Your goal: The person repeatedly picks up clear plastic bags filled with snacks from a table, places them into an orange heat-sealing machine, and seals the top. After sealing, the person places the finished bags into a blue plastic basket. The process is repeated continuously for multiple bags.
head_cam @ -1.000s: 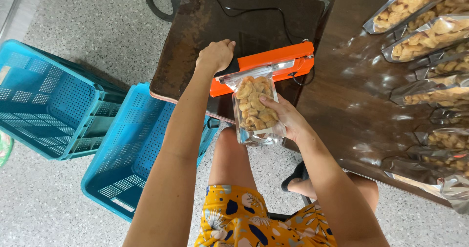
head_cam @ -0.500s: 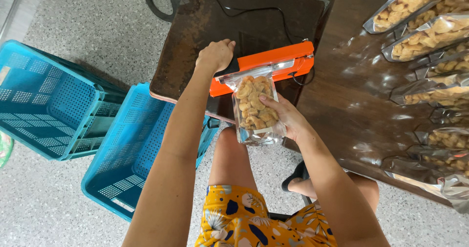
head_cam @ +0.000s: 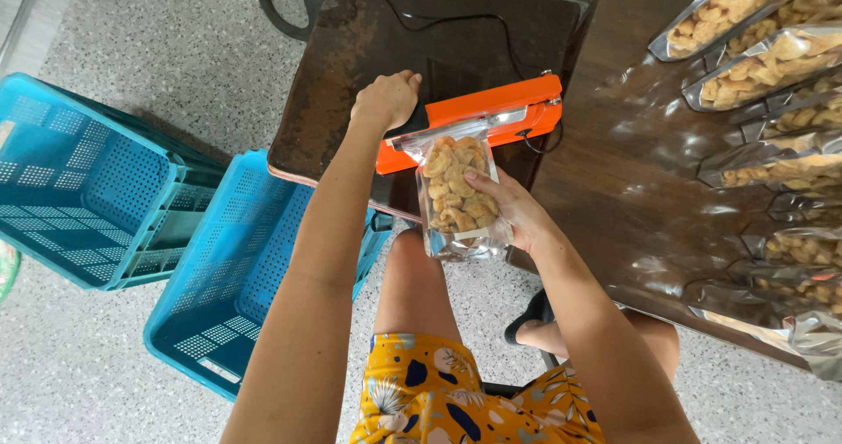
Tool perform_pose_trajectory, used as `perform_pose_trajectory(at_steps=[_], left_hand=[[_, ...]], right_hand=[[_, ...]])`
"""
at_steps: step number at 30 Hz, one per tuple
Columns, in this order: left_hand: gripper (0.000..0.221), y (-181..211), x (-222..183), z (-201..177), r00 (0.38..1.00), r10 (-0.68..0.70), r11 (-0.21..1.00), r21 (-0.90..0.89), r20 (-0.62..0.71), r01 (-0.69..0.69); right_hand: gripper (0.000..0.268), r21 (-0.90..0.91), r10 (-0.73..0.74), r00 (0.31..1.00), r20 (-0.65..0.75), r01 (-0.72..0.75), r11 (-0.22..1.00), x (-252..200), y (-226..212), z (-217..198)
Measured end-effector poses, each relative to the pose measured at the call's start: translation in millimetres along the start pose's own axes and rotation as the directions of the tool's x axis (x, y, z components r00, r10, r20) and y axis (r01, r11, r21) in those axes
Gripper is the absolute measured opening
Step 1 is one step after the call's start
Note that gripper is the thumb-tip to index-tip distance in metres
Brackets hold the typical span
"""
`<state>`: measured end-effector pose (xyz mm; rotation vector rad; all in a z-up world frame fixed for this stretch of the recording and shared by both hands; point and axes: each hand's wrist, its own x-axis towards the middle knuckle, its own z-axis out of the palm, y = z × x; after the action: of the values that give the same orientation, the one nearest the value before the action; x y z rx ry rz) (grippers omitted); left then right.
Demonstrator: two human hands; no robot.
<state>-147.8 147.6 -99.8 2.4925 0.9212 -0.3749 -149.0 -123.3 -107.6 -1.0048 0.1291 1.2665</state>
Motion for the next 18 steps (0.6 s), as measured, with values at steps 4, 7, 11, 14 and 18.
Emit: perform_pose_trajectory(at_steps=[4,7,11,14,18], left_hand=[[0.049,1.3,-0.9,-1.6,1.000,-0.011,1.000,-0.002,0.014,0.011],[0.049,0.8,-0.7,-0.9,1.000,-0.004,1.000,0.003,0.020,0.004],[0.050,-0.4,1.6,0.3,1.000,-0.009,1.000,0.007,0.022,0.008],[0.050,-1.2,4.2,0.5,1.000,0.003,1.000,0.002,0.025,-0.003],[0.053,-0.7,8.7,-7.1,0.997,0.075,0.997,0.000,-0.028,-0.075]], right_hand=[[0.063,0.012,-0.002,1.000,0.019,0.002,1.000,-0.1,-0.1,0.0],[0.063,0.025,-0.001,0.999,0.036,0.000,1.000,0.2,0.1,-0.3],[0.063,0.037,0.002,0.999,0.041,-0.004,0.999,0.1,0.0,0.0],[0.063,0.034,-0.004,0.999,0.054,0.002,0.999,1.0,-1.0,2.3],[0.067,-0.017,0.030,0.998,0.050,-0.029,0.999,-3.7,-0.7,1.1]])
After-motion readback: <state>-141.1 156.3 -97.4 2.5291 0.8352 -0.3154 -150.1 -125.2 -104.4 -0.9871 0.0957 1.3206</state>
